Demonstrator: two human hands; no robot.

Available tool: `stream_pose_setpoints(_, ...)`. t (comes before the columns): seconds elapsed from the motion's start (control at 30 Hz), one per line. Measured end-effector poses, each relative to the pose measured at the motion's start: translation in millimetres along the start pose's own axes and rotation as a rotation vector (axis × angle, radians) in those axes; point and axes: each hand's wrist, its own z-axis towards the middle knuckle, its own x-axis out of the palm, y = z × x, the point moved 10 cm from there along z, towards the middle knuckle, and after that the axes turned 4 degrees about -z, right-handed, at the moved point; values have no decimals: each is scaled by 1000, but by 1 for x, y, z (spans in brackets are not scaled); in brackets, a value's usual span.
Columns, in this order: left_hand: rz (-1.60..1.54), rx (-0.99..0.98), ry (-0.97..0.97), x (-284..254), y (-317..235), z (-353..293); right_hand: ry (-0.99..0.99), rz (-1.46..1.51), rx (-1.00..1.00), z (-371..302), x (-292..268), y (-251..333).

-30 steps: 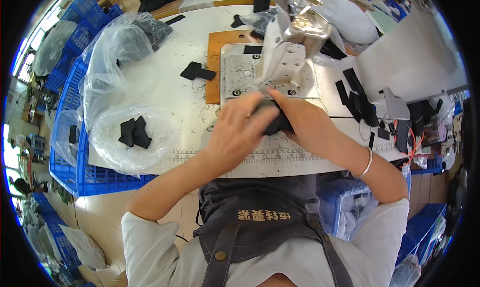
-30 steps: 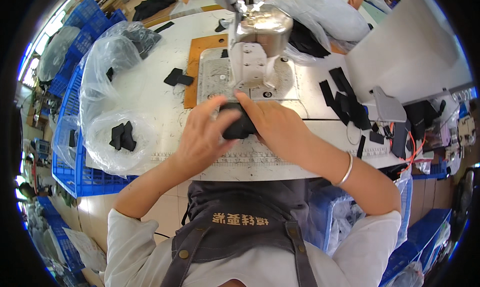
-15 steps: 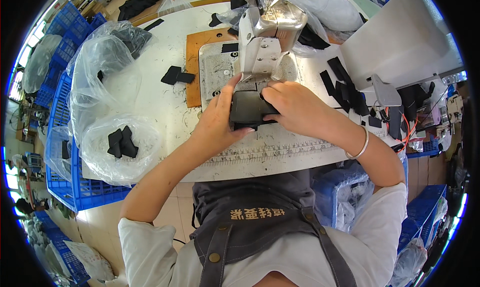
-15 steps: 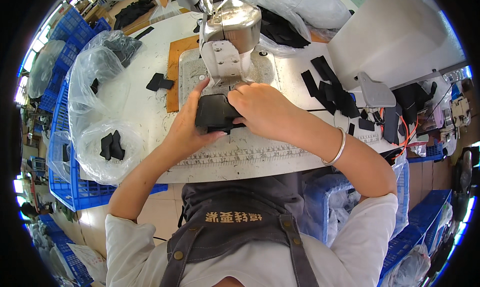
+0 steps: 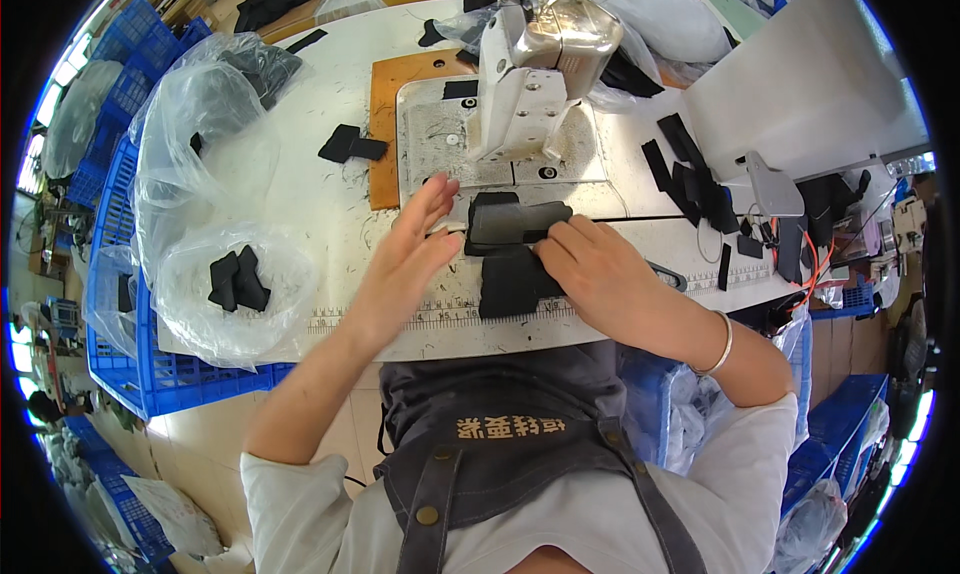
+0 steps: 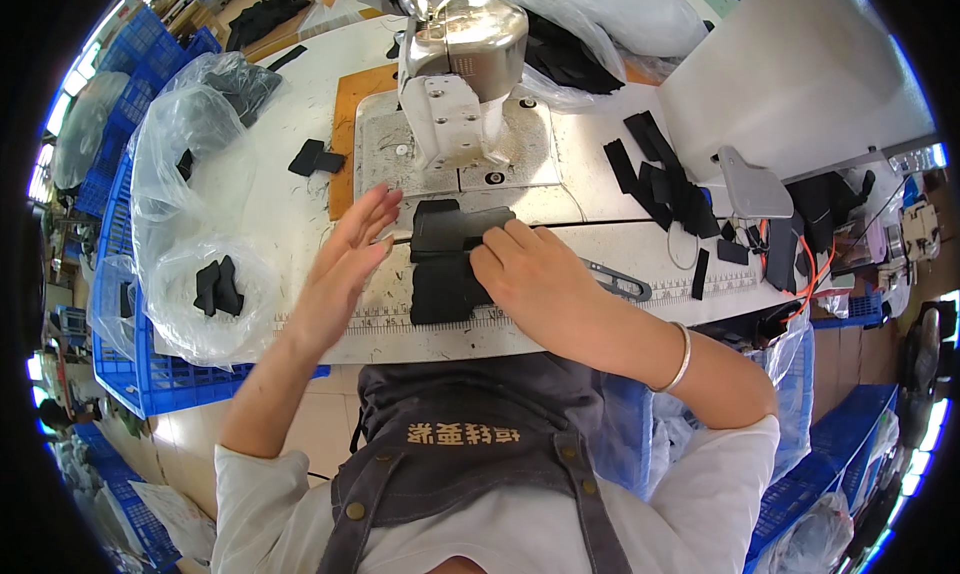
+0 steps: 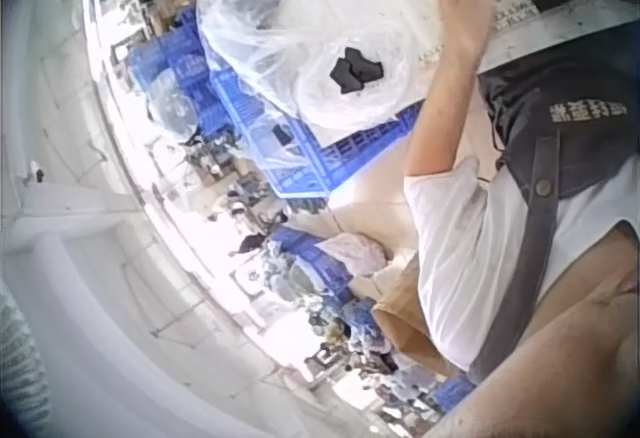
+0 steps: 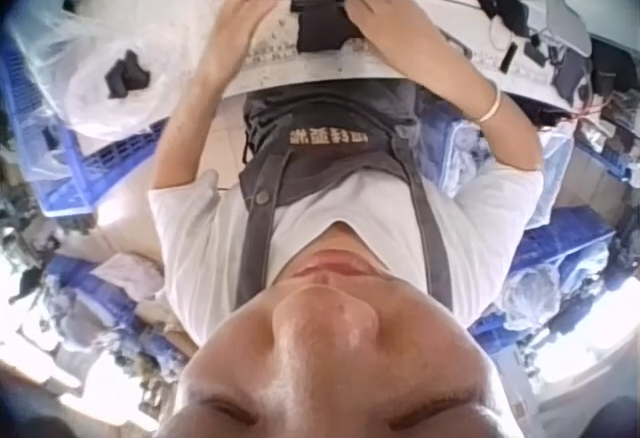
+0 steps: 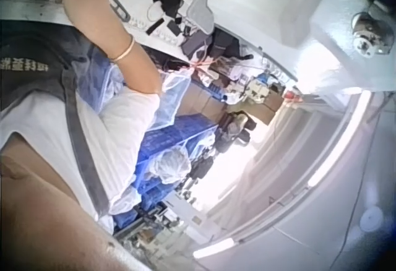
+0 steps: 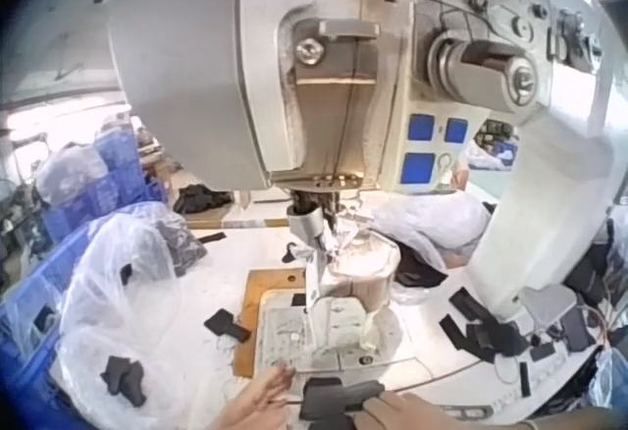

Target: Counts, organizes, and stitches small shoe upper components using an industrial sewing machine.

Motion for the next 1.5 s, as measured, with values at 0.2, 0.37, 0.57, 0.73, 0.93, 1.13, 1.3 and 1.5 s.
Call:
stream_pose_setpoints(0.2, 457, 299, -132, 35, -15, -31, -3, 32, 83, 8, -16, -4)
stream_pose_setpoints(0.37, 413, 354, -171, 41, -10, -33, -68, 132, -11, 3, -24, 5)
stream_pose_setpoints(0.57, 797, 483, -401, -26, -81, -76, -47, 147, 53, 5, -31, -1)
stream_pose_setpoints(0.73, 1386, 394, -1054, -200, -120, -154, -4, 329, 81, 8, -65, -6)
stream_pose_setpoints(0.93, 717, 89, -1363, -407, -41, -224, -36, 306, -131, 101, -63, 27)
stream_pose_setpoints(1.13, 954, -91, -1299, -424, -22, -188, -100, -64, -412, 235, -17, 53)
stream_pose_setpoints(1.3, 882, 109, -1230, -406, -14, -187, -83, -6, -490, 342, 34, 93)
stream_pose_setpoints(1.5, 611, 169, -1313, -397, -17, -204, -242, 78, -645, 408, 52, 189)
